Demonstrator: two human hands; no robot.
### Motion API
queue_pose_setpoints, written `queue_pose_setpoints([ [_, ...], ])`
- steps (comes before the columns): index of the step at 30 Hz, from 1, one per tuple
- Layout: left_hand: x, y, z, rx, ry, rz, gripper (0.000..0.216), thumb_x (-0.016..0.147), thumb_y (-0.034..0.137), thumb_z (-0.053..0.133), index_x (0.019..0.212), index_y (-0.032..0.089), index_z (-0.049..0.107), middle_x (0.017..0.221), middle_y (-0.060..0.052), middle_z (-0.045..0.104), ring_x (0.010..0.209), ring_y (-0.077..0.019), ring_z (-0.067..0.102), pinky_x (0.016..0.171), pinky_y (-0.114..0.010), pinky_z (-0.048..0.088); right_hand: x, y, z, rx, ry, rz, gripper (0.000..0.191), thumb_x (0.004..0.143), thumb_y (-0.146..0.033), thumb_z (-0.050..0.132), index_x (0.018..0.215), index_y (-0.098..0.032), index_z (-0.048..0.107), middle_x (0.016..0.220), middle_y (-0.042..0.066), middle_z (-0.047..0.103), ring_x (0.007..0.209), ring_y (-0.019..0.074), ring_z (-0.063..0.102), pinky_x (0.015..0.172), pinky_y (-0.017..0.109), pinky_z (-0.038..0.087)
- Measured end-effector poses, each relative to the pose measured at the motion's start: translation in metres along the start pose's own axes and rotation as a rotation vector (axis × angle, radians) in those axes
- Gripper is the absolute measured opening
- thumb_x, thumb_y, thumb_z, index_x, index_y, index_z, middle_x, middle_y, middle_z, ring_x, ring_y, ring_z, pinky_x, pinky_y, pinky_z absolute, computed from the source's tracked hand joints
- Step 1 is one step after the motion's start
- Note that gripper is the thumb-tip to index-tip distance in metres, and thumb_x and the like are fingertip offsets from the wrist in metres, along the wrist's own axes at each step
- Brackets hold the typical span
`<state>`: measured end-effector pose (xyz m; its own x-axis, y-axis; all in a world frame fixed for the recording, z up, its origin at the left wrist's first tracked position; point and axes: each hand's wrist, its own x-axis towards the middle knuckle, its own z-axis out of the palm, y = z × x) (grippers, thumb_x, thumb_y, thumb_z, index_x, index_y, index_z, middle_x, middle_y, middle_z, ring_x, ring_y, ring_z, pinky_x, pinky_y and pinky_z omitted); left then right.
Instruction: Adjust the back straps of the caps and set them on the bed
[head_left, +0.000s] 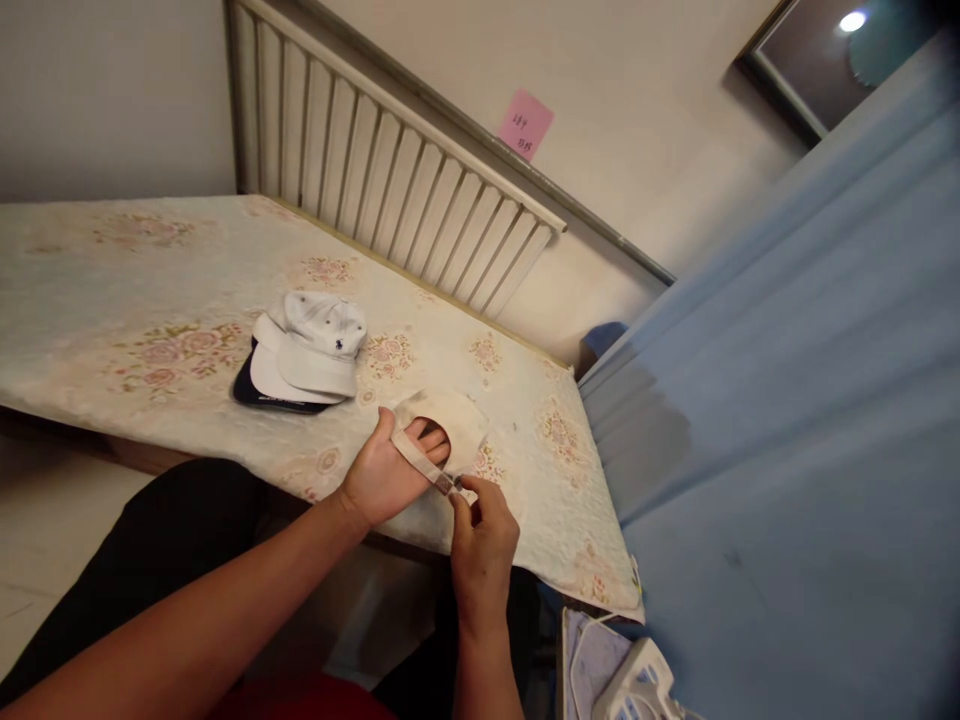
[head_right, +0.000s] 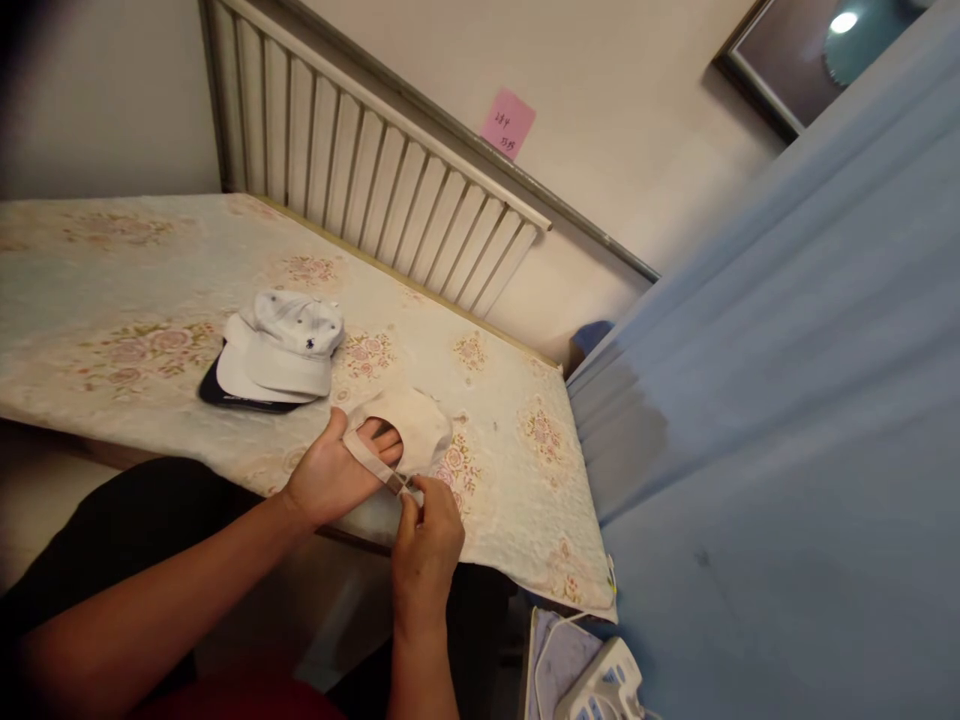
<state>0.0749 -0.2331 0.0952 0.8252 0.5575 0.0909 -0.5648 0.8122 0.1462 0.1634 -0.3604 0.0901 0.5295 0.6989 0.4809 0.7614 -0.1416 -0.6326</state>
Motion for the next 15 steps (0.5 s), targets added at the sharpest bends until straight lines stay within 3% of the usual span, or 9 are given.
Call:
queue_pose_setpoints([
  [6,-0.003,0.000,0.003,0.028,-0.016,-0.012,0.053,0.091,0.063,0.032,0.088,0.017,0.058,0.096,-0.013,0.060,0.082,-0.0225,0.058,0.077,-0.035,0.049,-0.002,0.000,0.000,-0.029,-0.054,0.023,0.020,0.086,-0.018,0.053,0.099,-0.020,0.068,0.092,0.006,0.071,0.075,0.0174,0.063,0.069,0.028,0.045],
  [15,-0.005,0.001,-0.002,0.047,-0.039,-0.013,0.053,0.092,0.062,0.030,0.079,0.017,0.055,0.086,-0.009,0.056,0.076,-0.0191,0.054,0.072,-0.031,0.046,0.003,0.004,0.011,0.341,-0.176,0.335,0.014,0.082,-0.026,0.056,0.086,-0.019,0.067,0.064,-0.001,0.062,0.051,0.0125,0.054,0.052,0.024,0.042],
])
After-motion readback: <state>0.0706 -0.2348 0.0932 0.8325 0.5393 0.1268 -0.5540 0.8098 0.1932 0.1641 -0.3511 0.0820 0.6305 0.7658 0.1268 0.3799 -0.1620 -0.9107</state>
